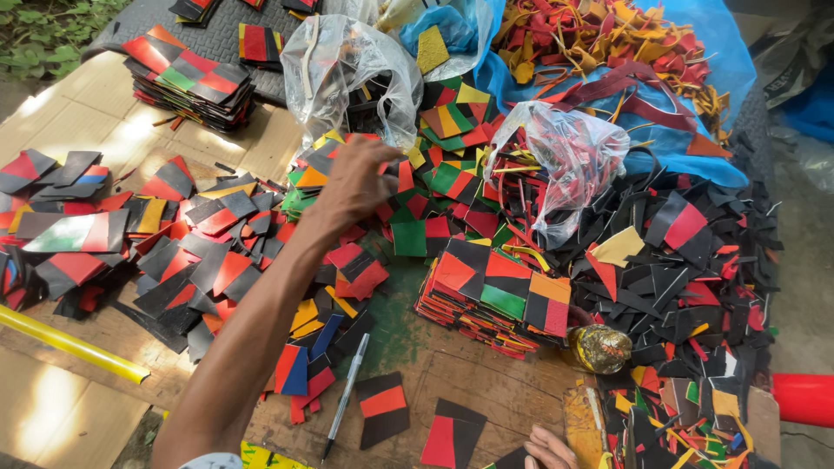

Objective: The person applies glue to small rectangular leather pieces and presses them together. They then use scissors to trim the edges of the assembled pieces and stack them with other completed units on the table.

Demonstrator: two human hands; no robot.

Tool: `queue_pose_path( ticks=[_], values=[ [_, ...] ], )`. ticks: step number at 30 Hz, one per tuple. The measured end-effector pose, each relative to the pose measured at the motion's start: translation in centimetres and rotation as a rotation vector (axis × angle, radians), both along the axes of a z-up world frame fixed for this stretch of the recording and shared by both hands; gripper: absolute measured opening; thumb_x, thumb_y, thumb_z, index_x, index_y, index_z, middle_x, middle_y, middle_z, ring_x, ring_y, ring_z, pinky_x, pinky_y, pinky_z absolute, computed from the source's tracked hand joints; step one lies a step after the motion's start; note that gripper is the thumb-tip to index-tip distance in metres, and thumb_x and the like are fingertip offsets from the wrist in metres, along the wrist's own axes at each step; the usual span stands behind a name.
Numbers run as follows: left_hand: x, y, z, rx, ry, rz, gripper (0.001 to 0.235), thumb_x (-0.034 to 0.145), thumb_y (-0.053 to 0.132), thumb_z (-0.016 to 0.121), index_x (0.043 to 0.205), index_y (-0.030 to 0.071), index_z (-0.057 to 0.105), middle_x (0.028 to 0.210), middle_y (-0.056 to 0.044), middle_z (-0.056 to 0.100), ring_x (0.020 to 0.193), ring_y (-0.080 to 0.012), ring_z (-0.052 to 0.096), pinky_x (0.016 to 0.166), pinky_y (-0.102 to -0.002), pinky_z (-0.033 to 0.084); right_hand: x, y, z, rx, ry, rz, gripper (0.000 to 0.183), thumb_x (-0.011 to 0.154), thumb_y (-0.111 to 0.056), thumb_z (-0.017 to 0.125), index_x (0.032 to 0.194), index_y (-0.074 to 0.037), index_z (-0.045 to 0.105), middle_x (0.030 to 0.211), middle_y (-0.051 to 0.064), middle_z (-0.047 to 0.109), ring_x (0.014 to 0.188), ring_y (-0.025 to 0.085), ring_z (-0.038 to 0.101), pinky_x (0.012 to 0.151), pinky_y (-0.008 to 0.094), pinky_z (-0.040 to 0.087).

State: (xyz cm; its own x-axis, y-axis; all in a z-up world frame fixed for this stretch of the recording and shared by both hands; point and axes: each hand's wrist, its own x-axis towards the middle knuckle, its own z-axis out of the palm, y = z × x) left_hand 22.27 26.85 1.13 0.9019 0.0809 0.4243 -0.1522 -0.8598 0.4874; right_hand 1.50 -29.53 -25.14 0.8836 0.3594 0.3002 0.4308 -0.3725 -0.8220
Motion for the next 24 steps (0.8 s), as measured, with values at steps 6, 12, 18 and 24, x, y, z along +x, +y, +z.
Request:
queue_pose_path(
  ticks=[6,12,18,24],
  values=[
    [3.0,-1.8,-0.5,0.324,0.295,-0.006,0.039,0.069,0.005,0.077,0.107,0.013,0.075,0.102,-0.006,0.071,0.108,-0.0297,0.058,0.089,-0.044,0.043,-1.0,0.0,-0.1,-0.001,0.342,-0.157,0.031,0.083,-0.009,0.072,0.112,0.003,0.068,0.122,0.021,0.069,0.111,0.029,0.072,0.092,0.043,0.060],
    [3.0,-0.9,-0.6,0.313,0.288,0.017,0.059,0.067,0.013,0.083,0.123,0.010,0.064,0.112,-0.012,0.064,0.113,-0.0324,0.056,0.092,-0.047,0.041,-2.5,0.8,-0.1,-0.044,0.037,-0.196,0.020,0.088,-0.015,0.068,0.098,0.002,0.069,0.122,0.019,0.068,0.108,0.026,0.073,0.096,0.041,0.059],
    [3.7,-1.6,-0.3,0.326,0.297,0.096,0.062,0.055,0.021,0.093,0.108,0.006,0.065,0.110,-0.017,0.061,0.110,-0.0354,0.054,0.089,-0.050,0.039,-2.7,1.5,1.0,-0.046,0.050,-0.235,0.016,0.089,-0.013,0.067,0.096,0.000,0.070,0.121,0.018,0.069,0.109,0.025,0.072,0.097,0.040,0.059],
    [3.3,-1.4,1.9,-0.009,0.164,0.030,0.026,0.068,0.010,0.086,0.089,0.005,0.071,0.089,-0.013,0.073,0.088,-0.0302,0.070,0.078,-0.045,0.051,-2.3,2.4,3.0,-0.076,-0.013,-0.225,0.015,0.088,-0.015,0.068,0.094,-0.002,0.074,0.119,0.015,0.071,0.106,0.022,0.074,0.098,0.039,0.059]
  ],
)
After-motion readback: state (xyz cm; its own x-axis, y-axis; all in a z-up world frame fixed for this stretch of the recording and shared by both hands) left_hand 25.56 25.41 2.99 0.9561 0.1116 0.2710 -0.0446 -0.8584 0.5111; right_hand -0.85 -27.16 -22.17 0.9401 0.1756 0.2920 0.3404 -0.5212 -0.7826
